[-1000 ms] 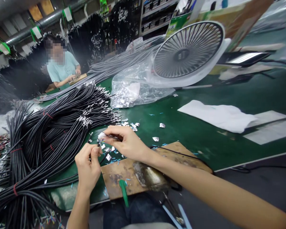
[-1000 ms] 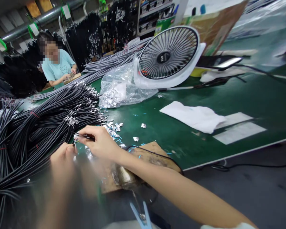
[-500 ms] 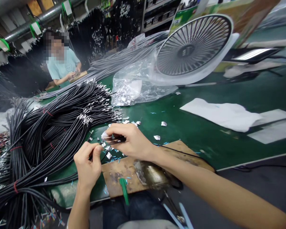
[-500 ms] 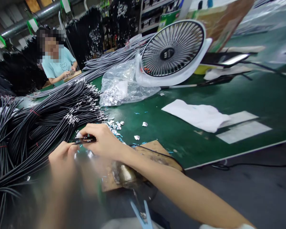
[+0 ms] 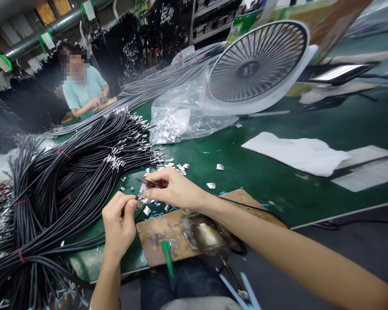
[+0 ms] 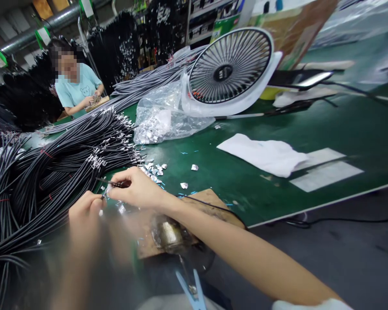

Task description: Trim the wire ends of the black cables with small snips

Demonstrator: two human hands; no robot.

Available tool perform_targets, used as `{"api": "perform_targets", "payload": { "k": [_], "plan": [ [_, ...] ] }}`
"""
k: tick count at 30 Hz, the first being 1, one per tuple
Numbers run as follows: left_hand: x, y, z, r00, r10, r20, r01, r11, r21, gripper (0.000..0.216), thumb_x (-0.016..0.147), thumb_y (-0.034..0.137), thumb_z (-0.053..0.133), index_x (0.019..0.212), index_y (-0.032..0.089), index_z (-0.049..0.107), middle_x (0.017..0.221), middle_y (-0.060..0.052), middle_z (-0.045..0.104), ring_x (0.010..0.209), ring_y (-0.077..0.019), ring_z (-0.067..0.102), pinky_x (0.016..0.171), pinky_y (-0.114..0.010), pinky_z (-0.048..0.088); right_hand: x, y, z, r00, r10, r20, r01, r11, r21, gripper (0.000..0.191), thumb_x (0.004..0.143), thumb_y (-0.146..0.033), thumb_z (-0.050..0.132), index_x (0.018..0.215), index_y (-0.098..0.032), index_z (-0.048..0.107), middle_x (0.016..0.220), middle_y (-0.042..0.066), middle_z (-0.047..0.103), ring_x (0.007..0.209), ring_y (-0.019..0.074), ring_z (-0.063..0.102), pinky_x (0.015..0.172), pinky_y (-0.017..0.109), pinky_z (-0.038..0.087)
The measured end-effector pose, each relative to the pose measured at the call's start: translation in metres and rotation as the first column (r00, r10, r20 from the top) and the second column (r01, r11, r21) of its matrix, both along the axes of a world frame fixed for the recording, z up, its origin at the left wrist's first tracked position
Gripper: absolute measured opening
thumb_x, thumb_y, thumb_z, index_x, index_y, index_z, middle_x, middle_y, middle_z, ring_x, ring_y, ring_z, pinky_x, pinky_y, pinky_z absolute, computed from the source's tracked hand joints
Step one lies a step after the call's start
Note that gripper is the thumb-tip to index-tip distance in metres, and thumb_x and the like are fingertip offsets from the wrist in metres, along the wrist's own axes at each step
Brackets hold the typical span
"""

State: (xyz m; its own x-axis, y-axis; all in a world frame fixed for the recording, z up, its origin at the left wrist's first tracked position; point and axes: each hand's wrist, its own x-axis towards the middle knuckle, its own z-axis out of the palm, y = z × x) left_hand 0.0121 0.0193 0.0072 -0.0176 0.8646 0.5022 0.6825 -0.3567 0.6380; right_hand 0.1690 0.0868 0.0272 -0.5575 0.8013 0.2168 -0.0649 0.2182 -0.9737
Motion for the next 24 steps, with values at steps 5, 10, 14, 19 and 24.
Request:
{"api": "perform_targets", "payload": {
  "k": [5,10,14,19,24],
  "plan": [
    [-0.004,0.000,0.007,0.989,-0.082,0.120,0.090,0.994,-0.061,0.034,0.089,0.026,0.044,0.057,0.018,0.051,0.055,0.002,0.045,0.048,-0.0094,0.037,0.046,-0.022,0.029,0.001,-0.003,0.003,0.986,-0.155,-0.066,0.161,0.982,0.099,0.025,0.073,-0.029,0.057,0.053,-0.015,0.053,0.050,-0.006,0.036,0.049,0.0062,0.030,0.046,0.021,0.026],
    [-0.002,-0.002,0.009,0.967,-0.049,0.250,0.093,0.982,-0.164,0.038,0.089,0.033,0.045,0.055,0.017,0.047,0.055,0.002,0.041,0.048,-0.0085,0.034,0.042,-0.021,0.025,0.000,-0.006,0.001,0.984,-0.119,-0.132,0.148,0.959,0.241,0.012,0.075,-0.022,0.060,0.069,-0.014,0.065,0.062,-0.001,0.056,0.052,0.0071,0.042,0.047,0.021,0.033],
    [0.002,-0.005,0.012,0.940,0.008,0.341,0.090,0.958,-0.272,0.039,0.087,0.037,0.048,0.054,0.017,0.044,0.055,0.003,0.038,0.049,-0.0085,0.033,0.042,-0.021,0.024,0.000,-0.006,-0.002,0.986,-0.110,-0.121,0.142,0.946,0.293,0.009,0.075,-0.019,0.061,0.068,-0.014,0.065,0.063,0.000,0.060,0.054,0.0080,0.047,0.050,0.021,0.037],
    [0.003,-0.007,0.016,0.893,0.028,0.450,0.173,0.901,-0.399,0.041,0.086,0.042,0.050,0.054,0.016,0.044,0.055,0.002,0.037,0.049,-0.0078,0.030,0.042,-0.021,0.023,-0.001,-0.006,-0.004,0.983,-0.122,-0.138,0.158,0.943,0.293,0.006,0.072,-0.017,0.062,0.071,-0.014,0.066,0.063,0.000,0.061,0.055,0.0084,0.049,0.050,0.021,0.039],
    [0.000,-0.007,0.015,0.842,0.041,0.537,0.220,0.884,-0.413,0.043,0.085,0.044,0.053,0.054,0.016,0.042,0.054,0.004,0.032,0.048,-0.0064,0.024,0.043,-0.021,0.019,-0.004,-0.008,-0.007,0.980,-0.121,-0.156,0.167,0.928,0.334,0.004,0.069,-0.013,0.060,0.066,-0.014,0.063,0.059,-0.001,0.058,0.051,0.0073,0.047,0.048,0.019,0.039]
  ]
}}
